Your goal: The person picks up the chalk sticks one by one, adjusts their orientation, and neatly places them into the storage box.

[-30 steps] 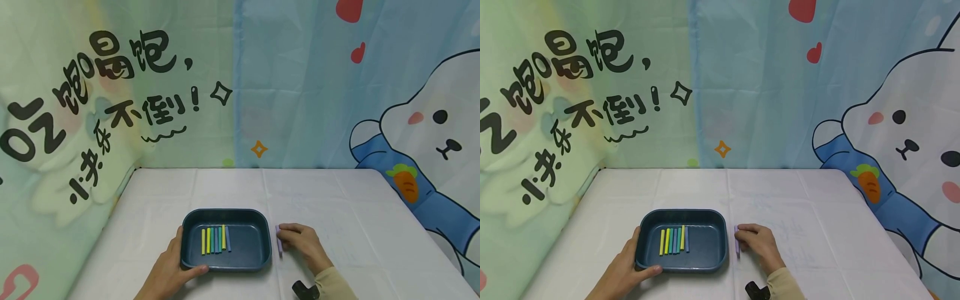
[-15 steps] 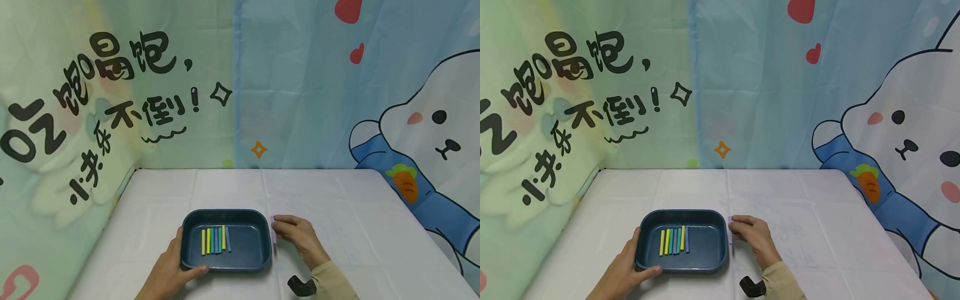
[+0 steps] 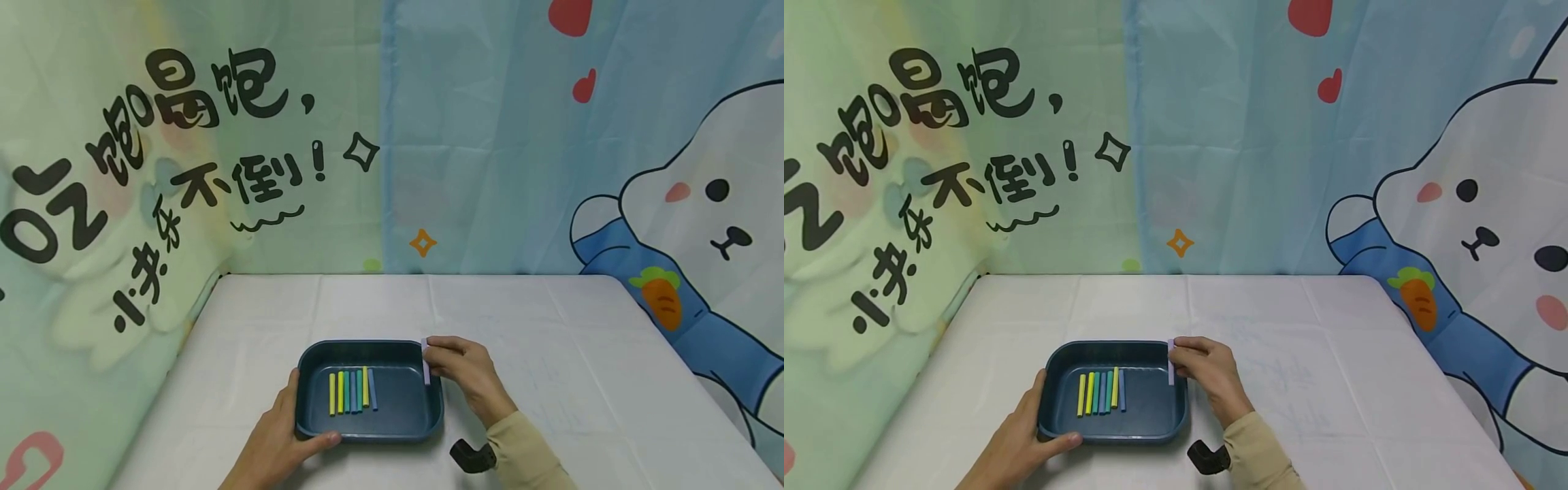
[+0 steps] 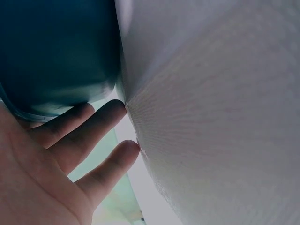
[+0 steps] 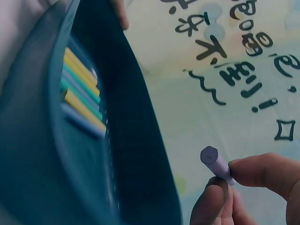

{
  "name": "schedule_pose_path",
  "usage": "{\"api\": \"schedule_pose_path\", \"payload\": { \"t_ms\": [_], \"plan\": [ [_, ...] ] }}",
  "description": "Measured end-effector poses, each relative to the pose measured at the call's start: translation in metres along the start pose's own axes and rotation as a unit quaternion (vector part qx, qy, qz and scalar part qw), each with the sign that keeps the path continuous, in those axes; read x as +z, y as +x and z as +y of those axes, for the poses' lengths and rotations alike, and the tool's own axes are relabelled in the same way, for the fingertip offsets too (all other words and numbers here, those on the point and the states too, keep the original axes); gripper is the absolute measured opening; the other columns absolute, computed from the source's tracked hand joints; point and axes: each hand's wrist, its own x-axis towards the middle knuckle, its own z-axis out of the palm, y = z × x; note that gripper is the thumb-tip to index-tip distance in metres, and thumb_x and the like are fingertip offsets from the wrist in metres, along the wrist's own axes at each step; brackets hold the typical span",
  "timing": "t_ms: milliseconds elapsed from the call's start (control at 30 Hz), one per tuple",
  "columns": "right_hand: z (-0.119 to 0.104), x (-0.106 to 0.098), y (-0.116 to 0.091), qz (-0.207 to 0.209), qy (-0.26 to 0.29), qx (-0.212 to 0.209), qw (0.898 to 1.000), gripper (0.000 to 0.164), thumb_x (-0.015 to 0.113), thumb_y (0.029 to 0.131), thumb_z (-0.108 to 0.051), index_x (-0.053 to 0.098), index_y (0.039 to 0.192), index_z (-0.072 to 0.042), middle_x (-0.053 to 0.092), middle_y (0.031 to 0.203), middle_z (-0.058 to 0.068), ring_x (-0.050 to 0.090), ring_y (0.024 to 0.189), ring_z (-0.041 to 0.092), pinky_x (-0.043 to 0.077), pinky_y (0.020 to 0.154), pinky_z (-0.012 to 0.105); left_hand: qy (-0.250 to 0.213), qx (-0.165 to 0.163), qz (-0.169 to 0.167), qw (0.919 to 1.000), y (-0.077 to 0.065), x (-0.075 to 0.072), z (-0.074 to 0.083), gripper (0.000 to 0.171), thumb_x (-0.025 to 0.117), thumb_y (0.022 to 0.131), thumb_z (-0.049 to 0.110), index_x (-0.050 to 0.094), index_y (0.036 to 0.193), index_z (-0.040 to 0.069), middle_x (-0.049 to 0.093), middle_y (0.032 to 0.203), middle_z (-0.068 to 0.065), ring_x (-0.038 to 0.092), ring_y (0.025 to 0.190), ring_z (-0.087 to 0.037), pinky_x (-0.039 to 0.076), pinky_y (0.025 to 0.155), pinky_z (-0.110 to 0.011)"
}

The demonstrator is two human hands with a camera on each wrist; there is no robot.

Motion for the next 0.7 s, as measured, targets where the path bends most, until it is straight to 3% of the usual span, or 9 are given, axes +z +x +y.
{"api": "schedule_pose_path", "payload": {
  "t_ms": [367,700],
  "plan": [
    [0.002,0.046,-0.003,-0.02,-0.012,-0.017,1.0,0.034,0.078,0.088,-0.014,0.071,0.118,0.002,0.074,0.101,0.011,0.068,0.084,0.021,0.056,0.083,0.04,0.0,-0.018,-0.01,0.9998,0.001,0.0,0.001,0.138,0.07,0.067,0.084,0.011,0.163,0.005,0.039,0.155,-0.022,0.053,0.128,-0.039,0.046,0.102,-0.058],
    [0.019,0.071,0.001,-0.01,-0.065,-0.006,0.998,0.033,0.078,0.084,-0.007,0.072,0.114,0.002,0.075,0.099,0.011,0.068,0.079,0.018,0.058,0.075,0.036,-0.003,-0.021,-0.014,0.9997,0.003,0.0,0.001,0.139,0.07,0.066,0.085,0.01,0.163,0.007,0.037,0.157,-0.022,0.05,0.131,-0.042,0.045,0.102,-0.059]
  ]
}}
